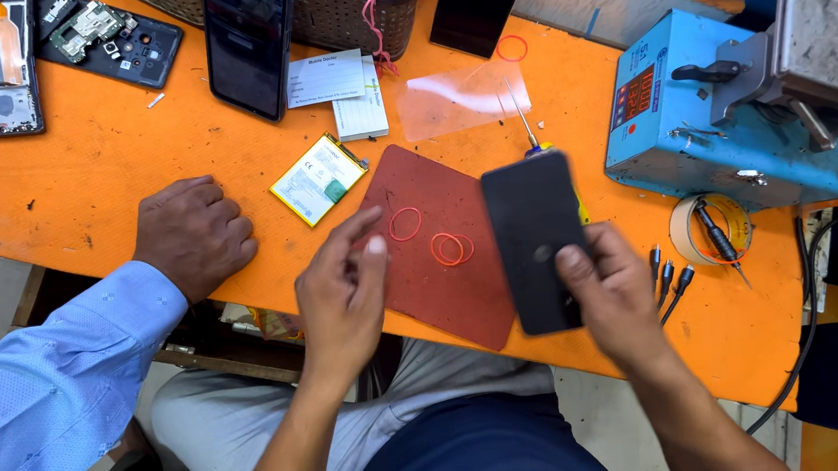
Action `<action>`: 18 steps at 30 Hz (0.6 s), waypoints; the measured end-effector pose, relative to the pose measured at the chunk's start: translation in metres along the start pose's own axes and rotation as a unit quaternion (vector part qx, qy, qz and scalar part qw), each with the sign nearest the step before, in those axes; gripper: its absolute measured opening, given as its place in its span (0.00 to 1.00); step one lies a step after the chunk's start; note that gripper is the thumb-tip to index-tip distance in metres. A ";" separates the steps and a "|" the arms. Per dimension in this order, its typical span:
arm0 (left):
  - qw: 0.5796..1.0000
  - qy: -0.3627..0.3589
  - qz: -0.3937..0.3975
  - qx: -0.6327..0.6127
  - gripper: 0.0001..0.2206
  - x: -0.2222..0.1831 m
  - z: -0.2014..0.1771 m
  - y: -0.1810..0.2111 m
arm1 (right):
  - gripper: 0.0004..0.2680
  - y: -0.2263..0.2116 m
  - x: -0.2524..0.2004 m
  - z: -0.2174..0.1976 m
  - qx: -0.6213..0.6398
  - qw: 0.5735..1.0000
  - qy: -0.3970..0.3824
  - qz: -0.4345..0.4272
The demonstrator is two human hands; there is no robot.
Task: The person applies adhesive from a tube to the back of a black mobile phone, attaches the rear cover, and secures it with rubber bands. The person then handles a white mobile phone, wipes its back surface with a cloth, and applies liquid from a spray can to clean it.
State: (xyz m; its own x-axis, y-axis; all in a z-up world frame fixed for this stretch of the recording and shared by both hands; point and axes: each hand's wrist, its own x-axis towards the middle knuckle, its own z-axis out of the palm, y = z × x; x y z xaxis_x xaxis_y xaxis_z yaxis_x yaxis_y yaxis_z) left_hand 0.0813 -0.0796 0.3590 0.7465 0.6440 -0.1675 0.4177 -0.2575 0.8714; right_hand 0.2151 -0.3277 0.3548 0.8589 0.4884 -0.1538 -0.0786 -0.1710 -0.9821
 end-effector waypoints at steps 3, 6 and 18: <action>0.930 -0.059 0.107 -0.346 0.19 -0.032 0.008 -0.015 | 0.10 0.013 -0.019 0.037 0.039 0.991 -0.125 0.036; 0.859 -0.033 -0.083 -0.504 0.14 -0.066 0.029 -0.033 | 0.10 0.009 -0.027 0.069 -0.062 0.973 -0.218 0.034; 0.850 -0.041 -0.145 -0.504 0.14 -0.094 0.021 -0.059 | 0.03 -0.015 0.053 0.088 -0.469 0.850 -0.093 -0.223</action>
State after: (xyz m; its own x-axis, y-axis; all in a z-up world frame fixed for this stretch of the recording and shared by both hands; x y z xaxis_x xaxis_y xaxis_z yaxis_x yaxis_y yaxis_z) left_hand -0.0022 -0.1403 0.3137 0.7392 0.5115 -0.4382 -0.0353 0.6791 0.7332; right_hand 0.2175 -0.2241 0.3523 0.5957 0.7957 0.1097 0.7460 -0.4975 -0.4427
